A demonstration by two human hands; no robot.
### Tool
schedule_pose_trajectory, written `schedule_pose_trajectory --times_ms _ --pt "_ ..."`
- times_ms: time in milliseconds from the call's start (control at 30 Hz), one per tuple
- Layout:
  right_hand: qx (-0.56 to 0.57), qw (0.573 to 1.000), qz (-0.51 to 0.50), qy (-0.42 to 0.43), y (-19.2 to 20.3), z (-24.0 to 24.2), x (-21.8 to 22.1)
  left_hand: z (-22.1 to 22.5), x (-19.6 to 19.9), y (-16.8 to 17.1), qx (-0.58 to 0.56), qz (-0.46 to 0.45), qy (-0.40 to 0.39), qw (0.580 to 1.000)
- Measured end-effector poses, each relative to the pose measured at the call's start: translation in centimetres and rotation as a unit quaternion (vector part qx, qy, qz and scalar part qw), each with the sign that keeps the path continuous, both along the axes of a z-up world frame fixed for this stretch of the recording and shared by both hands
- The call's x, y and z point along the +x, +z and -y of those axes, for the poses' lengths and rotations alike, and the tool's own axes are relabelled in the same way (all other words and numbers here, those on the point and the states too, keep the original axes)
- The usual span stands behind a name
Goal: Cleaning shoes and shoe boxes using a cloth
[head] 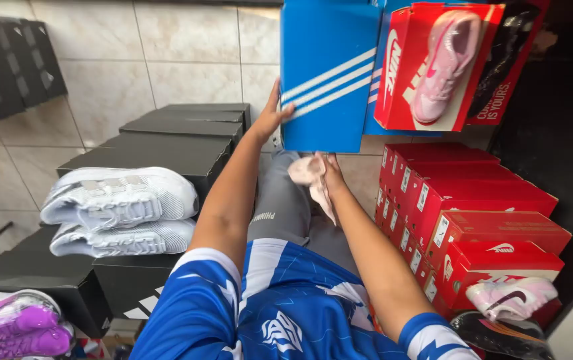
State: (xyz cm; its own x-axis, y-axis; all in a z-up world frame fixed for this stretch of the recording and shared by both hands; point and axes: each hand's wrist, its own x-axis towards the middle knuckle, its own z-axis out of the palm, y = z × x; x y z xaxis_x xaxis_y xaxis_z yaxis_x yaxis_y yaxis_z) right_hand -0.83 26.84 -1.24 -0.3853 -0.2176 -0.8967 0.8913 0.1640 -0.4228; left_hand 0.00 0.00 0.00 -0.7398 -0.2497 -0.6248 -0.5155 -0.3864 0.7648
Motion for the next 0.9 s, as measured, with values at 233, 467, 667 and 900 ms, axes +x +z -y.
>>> schedule_pose_trajectory --times_ms 233,467,667,900 --pt "-0.062 0.991 0.089 -0.084 -4.9 0.0 -2.5 0.4 -5.2 -1.8 -0.081 -0.044 0.088 0.992" --pt "0.031 0.995 0.076 -0.049 3.5 6.2 -4.6 1.0 -5.9 -2.2 -0.089 -0.017 0.056 0.994" --pt "0.072 0.997 0.013 -0.037 6.2 4.0 -5.1 -0.2 -5.1 -1.3 -0.13 0.027 0.04 0.99" --pt "-0.015 0.991 0.116 0.061 13.0 -1.1 -3.1 -11.1 6.3 10.2 -0.201 0.005 0.061 0.978"
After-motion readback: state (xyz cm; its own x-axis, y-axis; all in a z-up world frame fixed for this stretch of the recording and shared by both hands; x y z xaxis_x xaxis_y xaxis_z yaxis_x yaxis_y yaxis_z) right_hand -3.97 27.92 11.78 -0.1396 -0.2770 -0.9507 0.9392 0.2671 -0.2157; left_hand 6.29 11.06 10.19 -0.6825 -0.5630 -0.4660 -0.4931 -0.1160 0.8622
